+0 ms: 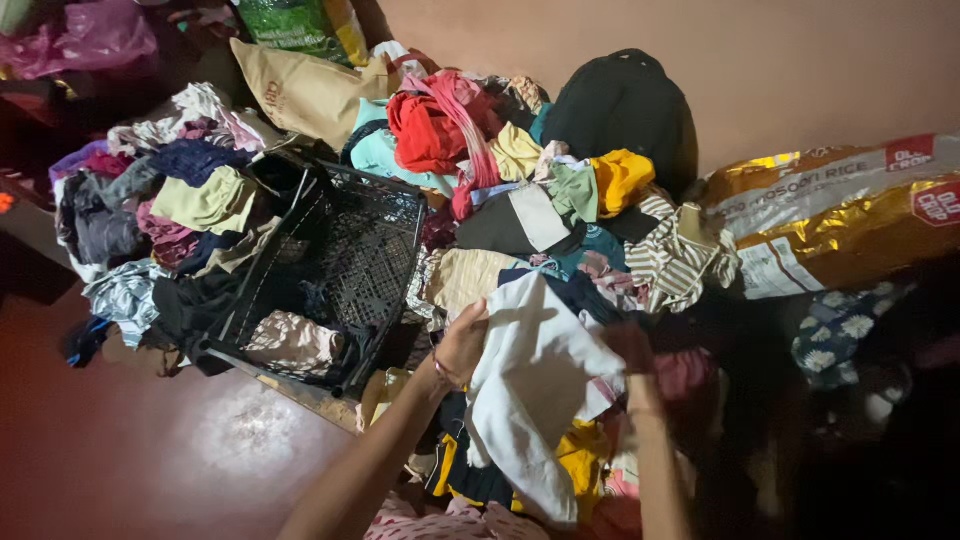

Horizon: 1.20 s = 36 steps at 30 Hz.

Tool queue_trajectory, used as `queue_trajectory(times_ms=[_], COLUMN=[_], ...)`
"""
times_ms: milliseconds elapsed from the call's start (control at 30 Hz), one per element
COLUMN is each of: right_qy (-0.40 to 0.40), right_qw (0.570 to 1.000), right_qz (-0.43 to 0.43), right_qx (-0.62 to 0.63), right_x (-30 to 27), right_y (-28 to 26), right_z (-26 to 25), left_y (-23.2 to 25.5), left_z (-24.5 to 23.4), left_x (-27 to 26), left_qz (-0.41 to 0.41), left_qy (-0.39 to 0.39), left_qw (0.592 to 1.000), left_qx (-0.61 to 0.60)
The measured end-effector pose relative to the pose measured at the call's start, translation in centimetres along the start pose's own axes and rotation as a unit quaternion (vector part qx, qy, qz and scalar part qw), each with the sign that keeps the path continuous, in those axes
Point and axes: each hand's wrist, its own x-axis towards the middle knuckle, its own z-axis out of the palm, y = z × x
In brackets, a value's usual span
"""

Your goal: The person folds a variety of clean clothes, including shirts, shorts, and pants, by hand. They pick up each item, fold it neatly, and place it into a black plastic crate.

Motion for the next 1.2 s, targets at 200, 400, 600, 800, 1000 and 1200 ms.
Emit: queue_trajectory(times_ms=[200,400,600,800,1000,1200], right_qy=[-0.123,-0.123,-0.075,0.0,-0.194,-0.166], right_qw=[0.917,0.982,0.993,0.996,0.956,0.971], right_qz=[0.182,-0.14,-0.084,-0.002,-0.127,-0.123], right_qx=[0.334,-0.035,0.034,0.085,0.179,-0.119], right_x=[-3.0,-1.8,-1.8,-1.2,-2.1,-2.1], right_y=[11.9,14.2,6.5,-4.7,-13.5,-14.4], right_z=[4.1,8.4,8.9,7.4,7.3,8.2], left_y=[-1.7,-2.4,0.6,4.9,8.3,8.2], left_z=[-1.7,-4.7,-7.4,-8.1,-4.6,-1.9], left_x=[-2.2,-3.7,-7.3,-8.7,-10.1,-8.8], left_qz=[0.03,0.059,0.033,0.167,0.17,0.255], left_qy=[0.097,0.205,0.262,0.302,0.336,0.333], left_qw=[0.995,0.976,0.943,0.911,0.868,0.838], left_qx=[-0.006,0.046,0.201,0.228,0.323,0.35])
